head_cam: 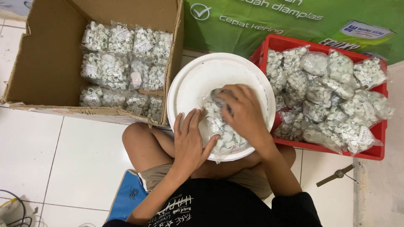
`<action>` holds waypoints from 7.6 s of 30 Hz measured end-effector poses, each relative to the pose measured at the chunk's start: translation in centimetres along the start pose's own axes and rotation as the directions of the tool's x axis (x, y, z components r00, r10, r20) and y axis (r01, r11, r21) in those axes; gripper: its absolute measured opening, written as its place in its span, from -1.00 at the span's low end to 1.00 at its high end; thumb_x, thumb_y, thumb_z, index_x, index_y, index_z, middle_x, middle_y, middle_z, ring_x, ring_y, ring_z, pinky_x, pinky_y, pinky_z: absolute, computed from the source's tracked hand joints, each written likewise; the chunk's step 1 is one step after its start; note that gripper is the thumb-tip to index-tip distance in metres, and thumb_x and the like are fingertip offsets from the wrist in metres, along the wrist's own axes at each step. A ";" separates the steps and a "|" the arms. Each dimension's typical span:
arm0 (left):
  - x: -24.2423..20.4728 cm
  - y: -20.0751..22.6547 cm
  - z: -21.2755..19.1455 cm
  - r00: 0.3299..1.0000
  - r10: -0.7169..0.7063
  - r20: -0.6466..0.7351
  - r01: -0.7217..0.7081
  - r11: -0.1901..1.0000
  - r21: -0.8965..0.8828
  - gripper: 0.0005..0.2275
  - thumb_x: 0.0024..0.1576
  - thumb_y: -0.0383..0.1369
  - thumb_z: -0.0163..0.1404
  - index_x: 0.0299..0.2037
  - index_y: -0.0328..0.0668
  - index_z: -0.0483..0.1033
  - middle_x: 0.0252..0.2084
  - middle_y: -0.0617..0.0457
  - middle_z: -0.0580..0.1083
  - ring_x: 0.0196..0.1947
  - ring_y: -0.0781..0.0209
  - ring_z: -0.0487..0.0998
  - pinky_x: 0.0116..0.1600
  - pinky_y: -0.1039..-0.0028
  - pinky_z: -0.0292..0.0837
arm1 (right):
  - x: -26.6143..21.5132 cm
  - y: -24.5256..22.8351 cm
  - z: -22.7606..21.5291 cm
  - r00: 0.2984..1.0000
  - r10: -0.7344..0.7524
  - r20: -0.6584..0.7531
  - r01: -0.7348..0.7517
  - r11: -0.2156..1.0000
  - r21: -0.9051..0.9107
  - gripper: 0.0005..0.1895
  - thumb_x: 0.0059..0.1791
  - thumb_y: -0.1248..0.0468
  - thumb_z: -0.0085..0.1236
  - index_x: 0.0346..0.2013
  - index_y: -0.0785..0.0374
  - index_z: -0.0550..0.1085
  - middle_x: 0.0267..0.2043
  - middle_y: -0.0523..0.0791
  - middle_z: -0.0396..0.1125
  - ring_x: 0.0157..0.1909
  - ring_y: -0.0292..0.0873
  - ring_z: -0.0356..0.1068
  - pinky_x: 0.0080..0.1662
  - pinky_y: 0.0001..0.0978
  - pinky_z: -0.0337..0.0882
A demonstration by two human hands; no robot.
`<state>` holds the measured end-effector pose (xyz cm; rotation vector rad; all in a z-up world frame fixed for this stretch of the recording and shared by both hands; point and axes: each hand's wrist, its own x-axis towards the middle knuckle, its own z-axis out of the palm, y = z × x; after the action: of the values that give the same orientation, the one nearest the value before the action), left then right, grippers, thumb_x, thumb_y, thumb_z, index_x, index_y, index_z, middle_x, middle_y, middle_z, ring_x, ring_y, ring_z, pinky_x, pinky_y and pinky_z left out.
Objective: The person sits on the floor and wipes a plastic bag containing small white objects using a cloth. They rub the bag on a white bucket lid and then place it into a cardboard box.
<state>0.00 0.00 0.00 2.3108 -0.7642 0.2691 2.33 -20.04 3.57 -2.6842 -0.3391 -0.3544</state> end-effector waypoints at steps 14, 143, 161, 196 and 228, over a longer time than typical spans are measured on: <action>-0.2 0.0 0.8 1.000 0.018 0.016 -0.019 0.998 0.066 -0.43 0.27 -0.18 -0.13 0.40 -0.39 0.07 0.22 -0.21 0.41 0.38 -0.14 0.26 0.50 -0.15 -0.25 | -6.9 -4.2 0.3 0.978 -0.030 -0.206 0.061 0.988 0.145 -0.65 -0.01 0.36 0.11 0.08 0.21 0.53 0.13 0.03 0.34 0.26 0.19 0.29 0.21 0.14 0.32; 6.5 2.8 -4.4 0.772 0.630 -0.083 -0.623 0.724 -0.297 -0.88 0.20 -0.52 0.18 -0.12 -0.32 0.54 -0.03 -0.11 0.57 0.02 -0.10 0.57 0.13 0.16 0.48 | -15.0 -5.5 0.4 0.851 0.421 -0.313 -0.272 0.864 0.423 -0.70 -0.06 0.46 0.16 -0.03 0.36 0.54 0.21 0.11 0.32 0.22 0.08 0.39 0.22 -0.14 0.45; 1.9 0.2 -1.5 0.892 0.451 0.015 -0.427 0.854 -0.296 -0.85 0.29 -0.36 0.01 -0.09 -0.26 0.58 -0.14 -0.03 0.62 0.07 0.07 0.62 0.47 0.06 0.17 | -8.3 -4.7 -0.5 0.686 0.225 -0.693 -0.159 0.974 0.159 -0.53 0.14 0.08 0.00 0.23 0.33 0.36 0.43 0.18 0.01 0.47 0.30 0.06 0.39 0.21 0.21; -2.8 1.6 -2.0 0.938 0.291 0.187 -0.307 0.950 0.060 -0.76 0.27 -0.30 0.04 -0.07 -0.39 0.56 -0.21 -0.14 0.53 -0.10 -0.03 0.54 0.42 0.13 0.26 | -0.8 -3.8 0.6 0.962 -0.258 0.094 0.268 0.956 -0.116 -0.56 0.08 0.08 0.12 0.18 0.23 0.44 0.37 -0.01 0.21 0.38 0.14 0.11 0.40 0.12 0.06; -1.1 4.8 -2.2 0.957 0.251 0.144 -0.246 0.968 -0.051 -0.68 0.29 -0.35 -0.02 0.16 -0.42 0.47 0.32 -0.33 0.37 0.43 -0.13 0.27 0.53 0.10 0.02 | -5.4 -1.9 -1.8 0.951 -0.083 -0.297 0.175 0.939 0.296 -0.65 0.09 0.56 -0.13 0.00 0.29 0.59 0.13 0.09 0.37 0.22 0.25 0.35 0.23 0.14 0.34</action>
<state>-3.63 -0.90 3.83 2.2220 -1.1304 0.1939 -3.61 -20.14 4.22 -2.2613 -0.4474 -0.6531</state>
